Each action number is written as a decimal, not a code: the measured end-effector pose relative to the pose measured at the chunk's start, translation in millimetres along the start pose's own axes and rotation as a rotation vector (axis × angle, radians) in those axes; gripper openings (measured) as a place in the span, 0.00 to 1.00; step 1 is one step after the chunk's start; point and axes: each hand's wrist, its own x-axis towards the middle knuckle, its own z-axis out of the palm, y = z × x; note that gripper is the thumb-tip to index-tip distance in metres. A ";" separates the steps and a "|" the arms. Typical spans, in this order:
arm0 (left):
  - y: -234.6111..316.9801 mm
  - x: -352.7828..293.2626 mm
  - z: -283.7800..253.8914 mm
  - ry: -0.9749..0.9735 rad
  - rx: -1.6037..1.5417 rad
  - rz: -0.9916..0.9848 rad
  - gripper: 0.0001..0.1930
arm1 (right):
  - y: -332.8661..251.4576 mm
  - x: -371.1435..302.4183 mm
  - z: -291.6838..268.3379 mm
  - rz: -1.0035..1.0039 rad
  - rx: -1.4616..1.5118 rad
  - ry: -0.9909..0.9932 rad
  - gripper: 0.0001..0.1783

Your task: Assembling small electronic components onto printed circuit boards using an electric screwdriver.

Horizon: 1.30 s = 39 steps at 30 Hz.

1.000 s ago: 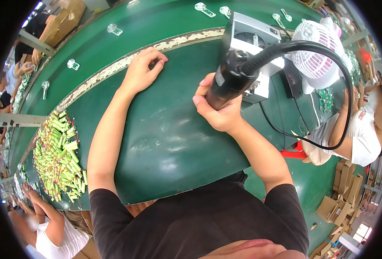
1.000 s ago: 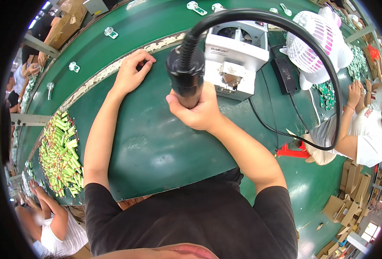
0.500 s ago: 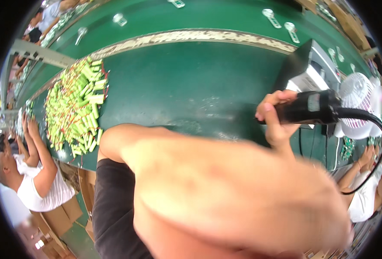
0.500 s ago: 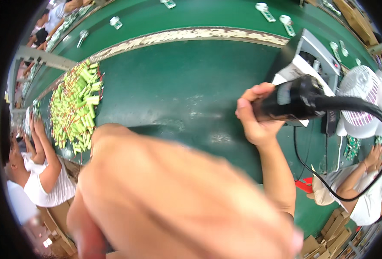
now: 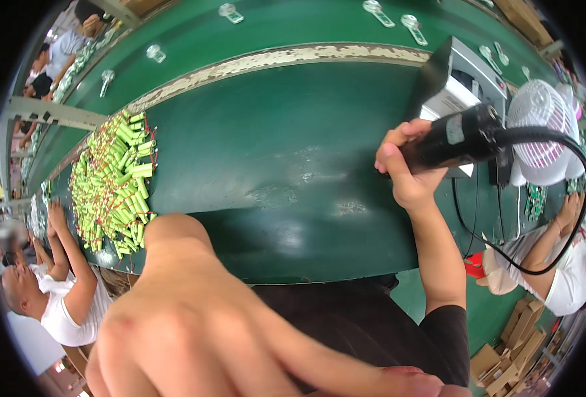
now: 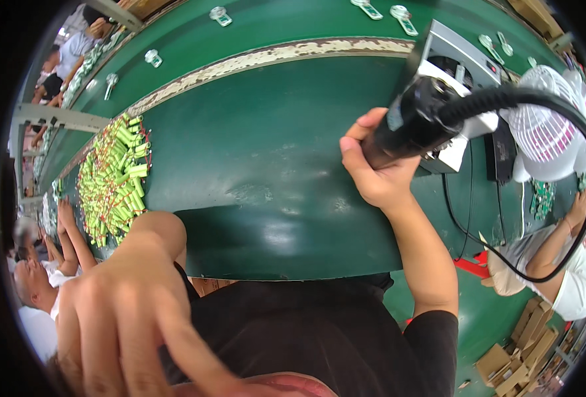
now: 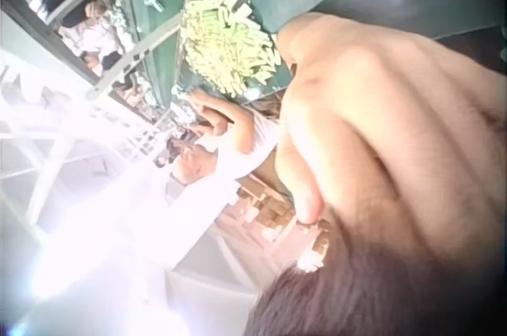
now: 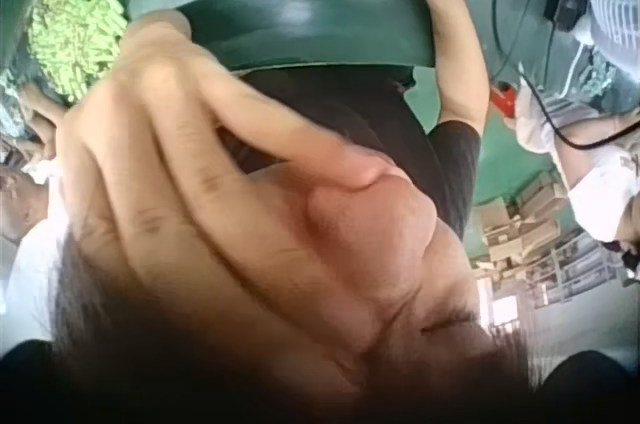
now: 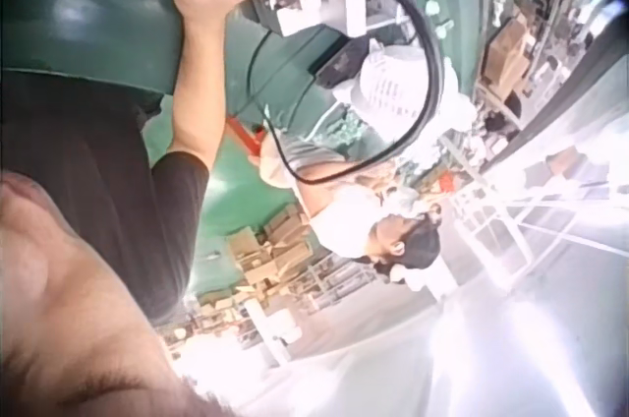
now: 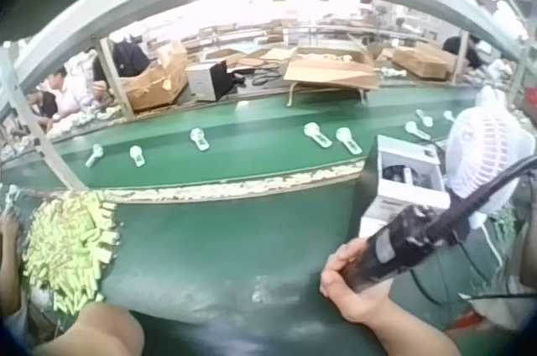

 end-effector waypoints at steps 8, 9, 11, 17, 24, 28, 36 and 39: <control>20.4 -11.0 -4.9 -0.139 -0.065 -0.016 0.19 | 2.4 0.9 -0.1 -0.083 -0.180 -0.071 0.22; 26.1 -16.5 -5.6 -0.134 -0.062 -0.026 0.19 | 2.2 -0.7 1.1 -0.041 -0.119 -0.028 0.21; 44.1 -31.2 -5.9 -0.110 -0.037 -0.057 0.19 | 3.7 -0.8 1.9 -0.031 -0.027 -0.018 0.22; 109.5 -71.8 1.1 -0.018 0.043 -0.192 0.17 | -1.5 7.4 -11.2 -0.123 -0.107 -0.090 0.21; 109.4 -55.2 -14.3 -0.203 -0.067 -0.067 0.17 | 3.3 7.0 -4.7 -0.086 -0.055 -0.024 0.23; 83.4 -32.5 -26.7 -0.362 -0.194 0.038 0.17 | 4.1 3.8 -0.6 -0.025 0.013 0.001 0.21; 70.6 6.1 -28.1 -0.601 -0.304 0.131 0.18 | 3.8 3.9 -1.3 -0.073 -0.254 -0.092 0.21; 69.3 -27.4 -13.8 -0.501 -0.324 0.251 0.13 | -0.1 2.3 6.5 -0.006 -0.135 -0.018 0.21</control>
